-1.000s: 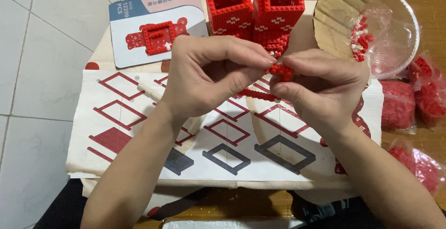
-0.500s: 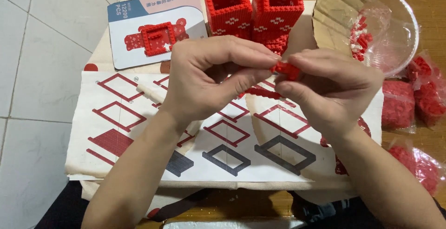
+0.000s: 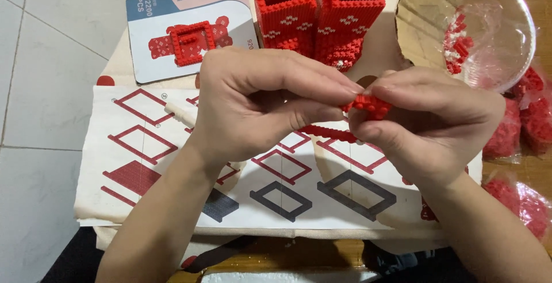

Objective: Assembling a structure using small interlocking plastic blocks following a manual.

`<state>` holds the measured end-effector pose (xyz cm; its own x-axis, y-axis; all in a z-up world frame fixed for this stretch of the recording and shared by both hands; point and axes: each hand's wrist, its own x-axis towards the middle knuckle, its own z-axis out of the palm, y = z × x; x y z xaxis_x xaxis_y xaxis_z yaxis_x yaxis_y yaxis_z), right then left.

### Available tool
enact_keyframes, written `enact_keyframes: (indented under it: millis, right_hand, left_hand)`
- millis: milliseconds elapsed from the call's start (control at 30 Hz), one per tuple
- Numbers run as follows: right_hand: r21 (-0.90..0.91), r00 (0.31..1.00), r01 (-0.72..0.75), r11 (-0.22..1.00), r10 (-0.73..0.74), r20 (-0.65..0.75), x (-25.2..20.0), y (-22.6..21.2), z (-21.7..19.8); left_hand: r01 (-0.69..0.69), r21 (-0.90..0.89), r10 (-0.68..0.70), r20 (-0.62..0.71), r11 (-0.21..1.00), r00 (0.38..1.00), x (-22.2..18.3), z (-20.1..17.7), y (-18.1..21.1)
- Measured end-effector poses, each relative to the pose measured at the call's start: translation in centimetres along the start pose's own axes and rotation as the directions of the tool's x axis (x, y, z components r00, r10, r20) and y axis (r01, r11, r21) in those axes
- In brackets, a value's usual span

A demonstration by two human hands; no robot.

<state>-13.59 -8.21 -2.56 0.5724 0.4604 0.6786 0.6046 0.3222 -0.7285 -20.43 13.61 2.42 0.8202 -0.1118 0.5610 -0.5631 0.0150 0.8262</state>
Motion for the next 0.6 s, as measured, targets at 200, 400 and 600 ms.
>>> enact_keyframes:
  millis: [200, 400, 600]
  right_hand:
    - [-0.060, 0.997, -0.056, 0.997, 0.053, -0.050, -0.41, -0.06, -0.07]
    - [-0.080, 1.000, -0.004, 0.997, 0.004, 0.001, -0.15, -0.15, -0.02]
    - [-0.254, 0.998, -0.054, 0.966, 0.043, -0.048, -0.12, -0.54, 0.11]
  left_hand:
    - [-0.019, 0.011, 0.019, 0.012, 1.000, 1.000, 0.00, -0.08, -0.10]
    - [0.030, 0.005, -0.030, -0.022, 1.000, 0.999, -0.15, 0.15, 0.06]
    - [0.094, 0.030, -0.093, -0.044, 0.995, 0.995, -0.13, 0.28, 0.24]
